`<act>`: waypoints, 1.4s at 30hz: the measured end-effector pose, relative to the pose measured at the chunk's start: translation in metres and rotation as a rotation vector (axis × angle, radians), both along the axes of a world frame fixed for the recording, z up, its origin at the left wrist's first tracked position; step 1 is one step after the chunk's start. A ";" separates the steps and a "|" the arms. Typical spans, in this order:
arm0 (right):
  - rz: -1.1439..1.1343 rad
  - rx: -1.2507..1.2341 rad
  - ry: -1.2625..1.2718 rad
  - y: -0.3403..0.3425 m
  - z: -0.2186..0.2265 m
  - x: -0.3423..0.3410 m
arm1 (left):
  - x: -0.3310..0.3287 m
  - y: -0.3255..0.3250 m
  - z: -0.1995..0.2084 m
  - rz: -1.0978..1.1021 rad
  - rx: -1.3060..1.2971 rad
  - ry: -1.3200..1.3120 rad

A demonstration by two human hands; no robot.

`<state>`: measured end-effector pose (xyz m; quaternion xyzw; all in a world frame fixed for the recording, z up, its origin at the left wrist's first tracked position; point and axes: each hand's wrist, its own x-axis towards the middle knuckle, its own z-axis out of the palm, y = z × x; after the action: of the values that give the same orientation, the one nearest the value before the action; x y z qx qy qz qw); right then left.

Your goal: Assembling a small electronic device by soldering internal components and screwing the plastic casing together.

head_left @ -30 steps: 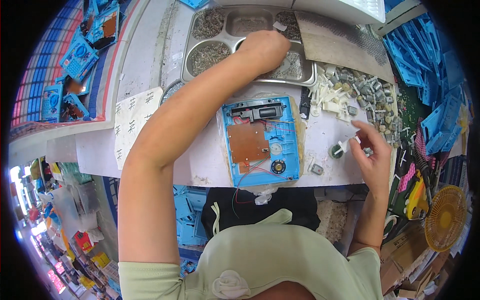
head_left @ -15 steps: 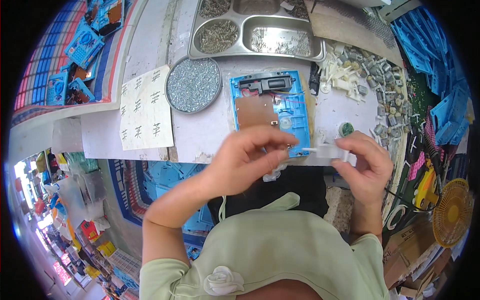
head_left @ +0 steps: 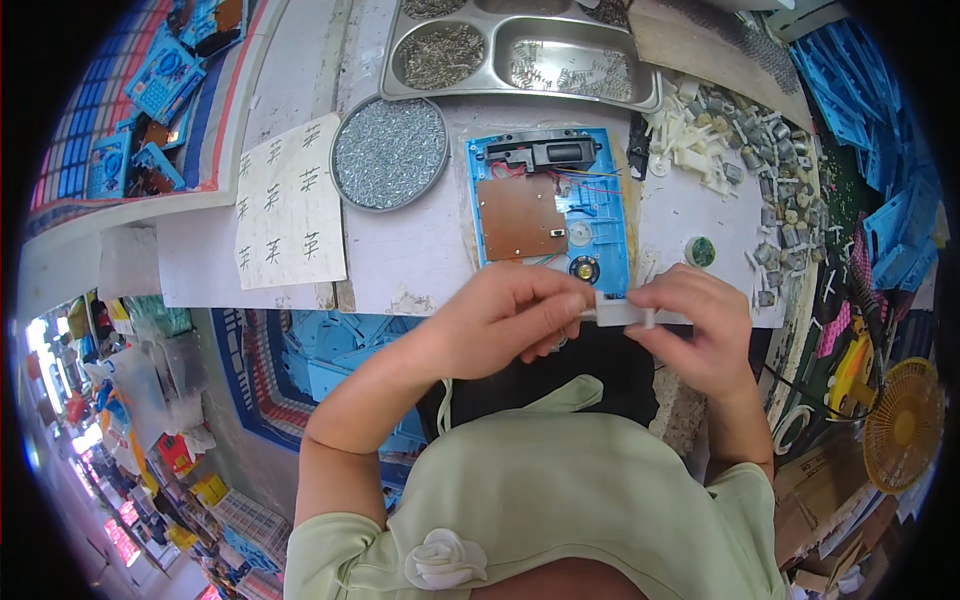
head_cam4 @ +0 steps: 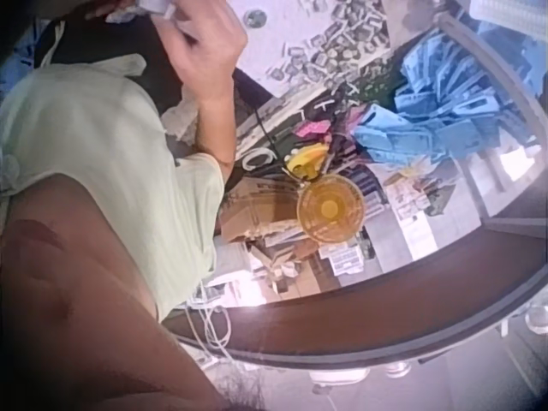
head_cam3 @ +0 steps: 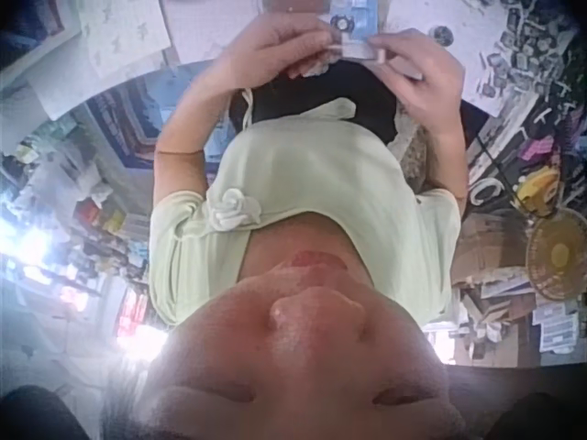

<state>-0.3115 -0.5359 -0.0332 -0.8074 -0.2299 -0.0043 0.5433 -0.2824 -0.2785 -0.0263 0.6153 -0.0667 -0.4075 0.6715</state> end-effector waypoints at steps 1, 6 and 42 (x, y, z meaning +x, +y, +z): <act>-0.036 0.126 0.122 -0.008 -0.007 -0.005 | 0.011 -0.001 0.004 -0.044 0.066 -0.042; -0.172 0.555 0.511 -0.024 -0.020 -0.024 | 0.050 -0.035 -0.031 -0.163 0.536 -1.266; -0.348 0.265 0.298 -0.041 -0.026 -0.031 | 0.046 -0.043 -0.022 -0.457 0.706 -1.507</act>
<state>-0.3421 -0.5773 -0.0593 -0.7484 -0.0025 -0.0086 0.6631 -0.2365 -0.3213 -0.0482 0.8657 -0.4861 -0.0127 0.1190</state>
